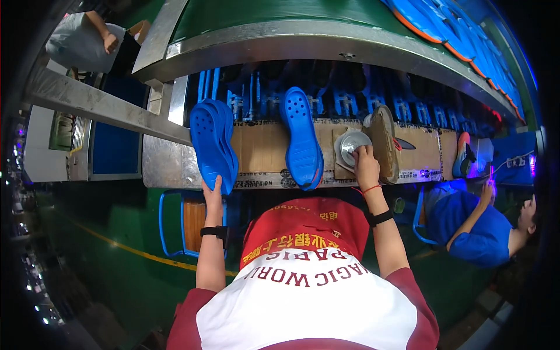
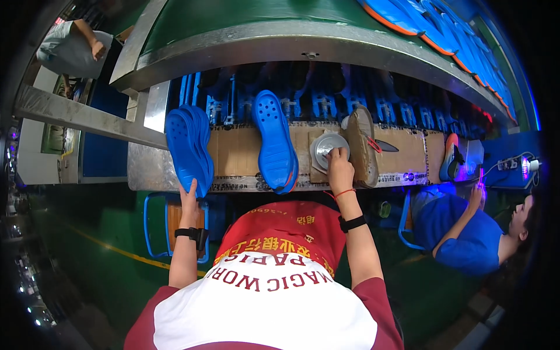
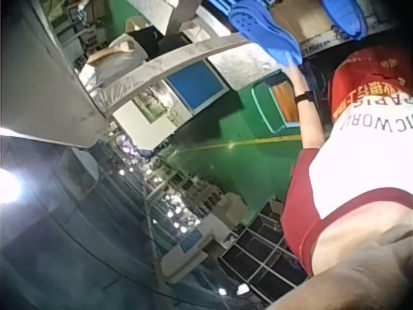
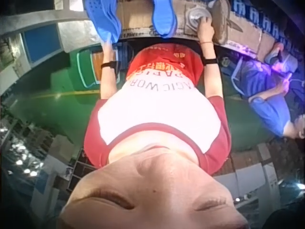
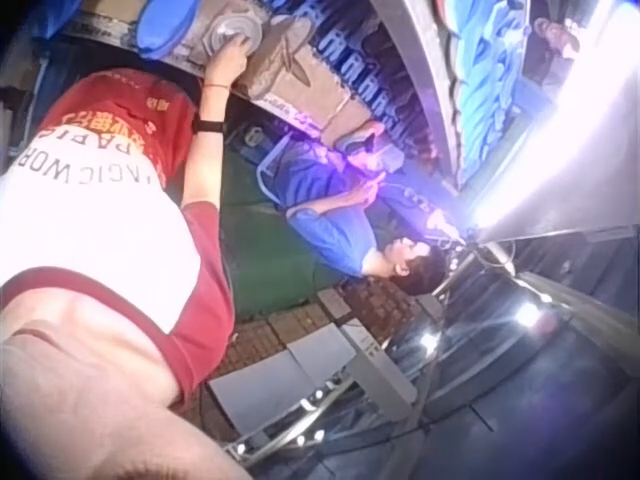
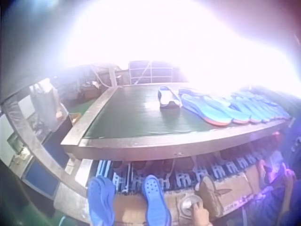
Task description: Applying adhesive to blue shoe soles and inspecting parts on a shoe manufacturing assembly line.
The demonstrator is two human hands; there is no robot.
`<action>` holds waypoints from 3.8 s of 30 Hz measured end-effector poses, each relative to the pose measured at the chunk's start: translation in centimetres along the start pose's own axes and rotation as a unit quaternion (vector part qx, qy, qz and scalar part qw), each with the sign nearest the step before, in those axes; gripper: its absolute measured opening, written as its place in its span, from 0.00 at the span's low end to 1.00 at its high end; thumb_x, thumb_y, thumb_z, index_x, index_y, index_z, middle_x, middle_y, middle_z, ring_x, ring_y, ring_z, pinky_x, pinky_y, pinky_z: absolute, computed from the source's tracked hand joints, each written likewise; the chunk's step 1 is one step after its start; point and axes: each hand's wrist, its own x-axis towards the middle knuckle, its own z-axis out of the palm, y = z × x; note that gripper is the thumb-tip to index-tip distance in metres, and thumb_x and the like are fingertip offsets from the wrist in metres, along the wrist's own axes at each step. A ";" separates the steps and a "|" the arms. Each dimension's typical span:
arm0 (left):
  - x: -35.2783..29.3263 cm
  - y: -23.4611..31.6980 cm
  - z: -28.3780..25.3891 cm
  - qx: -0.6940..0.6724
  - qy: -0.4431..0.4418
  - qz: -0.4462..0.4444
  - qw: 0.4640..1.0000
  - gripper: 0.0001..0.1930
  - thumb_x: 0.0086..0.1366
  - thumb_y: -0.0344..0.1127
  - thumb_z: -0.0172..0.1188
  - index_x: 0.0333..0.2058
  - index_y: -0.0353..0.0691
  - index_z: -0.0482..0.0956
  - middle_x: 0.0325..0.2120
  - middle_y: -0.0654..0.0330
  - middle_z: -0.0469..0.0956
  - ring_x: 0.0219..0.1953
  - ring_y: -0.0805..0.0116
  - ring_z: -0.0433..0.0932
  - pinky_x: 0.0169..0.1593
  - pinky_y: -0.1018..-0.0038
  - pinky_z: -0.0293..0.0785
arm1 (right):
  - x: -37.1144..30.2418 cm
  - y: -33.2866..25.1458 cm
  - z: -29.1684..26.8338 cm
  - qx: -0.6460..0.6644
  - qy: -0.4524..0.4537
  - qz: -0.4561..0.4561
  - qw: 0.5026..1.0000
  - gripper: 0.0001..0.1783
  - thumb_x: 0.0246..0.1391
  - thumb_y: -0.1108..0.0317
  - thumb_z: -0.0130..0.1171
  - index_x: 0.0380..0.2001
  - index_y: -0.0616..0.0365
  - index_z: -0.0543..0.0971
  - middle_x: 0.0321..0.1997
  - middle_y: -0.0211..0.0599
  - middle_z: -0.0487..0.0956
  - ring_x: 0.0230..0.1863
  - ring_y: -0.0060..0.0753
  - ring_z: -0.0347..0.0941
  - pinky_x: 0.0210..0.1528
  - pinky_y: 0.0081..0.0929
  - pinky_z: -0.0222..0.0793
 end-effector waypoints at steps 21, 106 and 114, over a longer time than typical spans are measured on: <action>-12.8 15.1 6.2 -0.135 -0.351 -0.034 0.926 0.28 0.61 0.22 0.60 0.58 0.33 0.60 0.52 0.52 0.71 0.51 0.60 0.76 0.47 0.63 0.82 | -0.8 -0.2 -2.0 0.014 -0.003 0.004 1.000 0.06 0.57 0.66 0.58 0.33 0.56 0.74 0.37 0.43 0.74 0.32 0.55 0.75 0.32 0.46 0.71; -11.5 35.1 35.6 -0.285 -0.442 0.167 0.834 0.32 0.65 0.31 0.60 0.58 0.18 0.53 0.57 0.38 0.63 0.44 0.56 0.80 0.50 0.66 0.80 | -2.7 -6.0 -13.4 0.381 0.194 -0.030 0.903 0.04 0.55 0.78 0.61 0.34 0.66 0.78 0.39 0.38 0.78 0.30 0.20 0.71 0.29 0.16 0.65; -7.6 9.5 21.5 0.276 -0.146 0.234 0.921 0.34 0.51 0.31 0.73 0.54 0.34 0.64 0.51 0.53 0.67 0.43 0.69 0.74 0.44 0.74 0.74 | -1.7 -2.3 -3.8 0.051 0.088 -0.012 0.995 0.07 0.57 0.66 0.58 0.33 0.57 0.74 0.40 0.44 0.74 0.31 0.53 0.77 0.30 0.45 0.73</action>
